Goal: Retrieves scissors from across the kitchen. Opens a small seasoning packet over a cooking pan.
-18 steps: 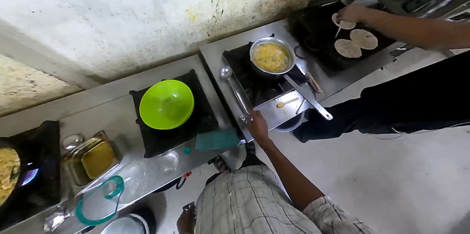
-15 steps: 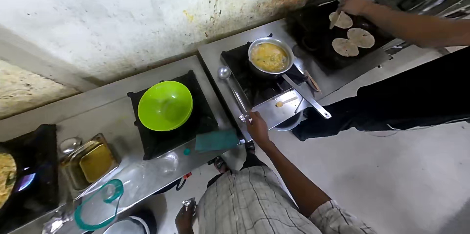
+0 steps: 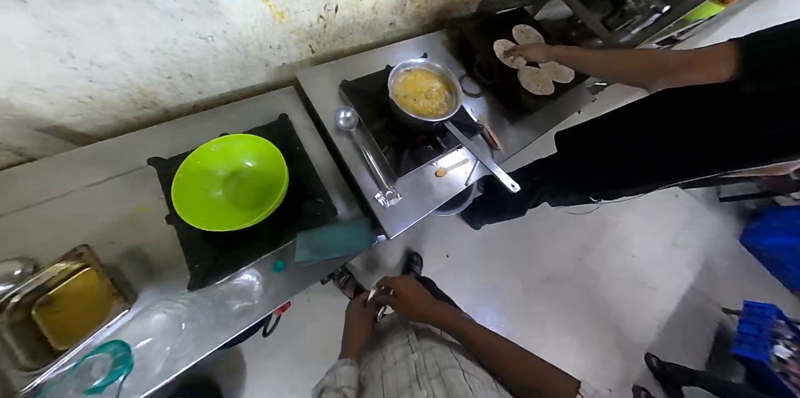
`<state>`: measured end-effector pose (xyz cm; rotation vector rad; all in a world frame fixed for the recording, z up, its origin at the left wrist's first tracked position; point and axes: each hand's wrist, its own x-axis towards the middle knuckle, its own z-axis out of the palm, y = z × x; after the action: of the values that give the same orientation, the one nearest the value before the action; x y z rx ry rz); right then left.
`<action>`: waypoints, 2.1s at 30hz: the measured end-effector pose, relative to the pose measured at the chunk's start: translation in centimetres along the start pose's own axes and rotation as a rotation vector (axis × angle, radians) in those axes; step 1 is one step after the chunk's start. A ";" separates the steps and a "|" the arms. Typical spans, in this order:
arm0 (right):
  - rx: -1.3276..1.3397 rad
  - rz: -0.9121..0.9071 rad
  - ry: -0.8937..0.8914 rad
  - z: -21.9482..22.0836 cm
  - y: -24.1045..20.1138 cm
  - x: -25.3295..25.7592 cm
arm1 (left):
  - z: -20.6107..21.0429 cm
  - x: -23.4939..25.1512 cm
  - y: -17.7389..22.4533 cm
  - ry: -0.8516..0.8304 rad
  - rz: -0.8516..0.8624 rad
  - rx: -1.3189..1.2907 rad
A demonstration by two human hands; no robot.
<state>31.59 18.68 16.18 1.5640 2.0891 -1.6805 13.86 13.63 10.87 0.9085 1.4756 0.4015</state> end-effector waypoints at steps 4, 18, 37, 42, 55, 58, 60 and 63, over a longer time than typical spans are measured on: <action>0.205 -0.023 -0.009 -1.4 1.5 -1.5 | 1.4 -1.7 2.0 -0.012 0.005 0.027; 0.618 -0.022 0.384 -0.5 15.1 -14.3 | 15.7 -6.1 5.3 0.041 0.203 0.291; 0.145 -0.286 0.650 -4.7 16.3 -18.8 | 21.8 -7.4 10.5 0.178 0.395 0.690; 0.259 -0.315 0.647 -7.9 14.1 -16.4 | 19.6 -6.3 12.3 0.214 0.492 0.579; 0.204 -0.503 0.352 -7.8 3.2 -9.4 | 9.1 -9.9 10.2 0.595 0.480 0.070; -0.146 -0.474 0.395 -7.4 1.4 -9.6 | 7.8 -10.5 9.2 0.573 0.503 0.221; -0.216 -0.454 0.383 -7.5 1.2 -9.7 | 8.0 -10.7 9.4 0.548 0.489 0.280; -0.179 -0.463 0.295 -7.7 1.1 -10.2 | 8.4 -11.3 10.3 0.616 0.458 0.348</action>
<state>41.42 17.64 24.45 1.4246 2.8412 -1.3689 23.60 9.52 24.72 1.5023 1.9285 0.8323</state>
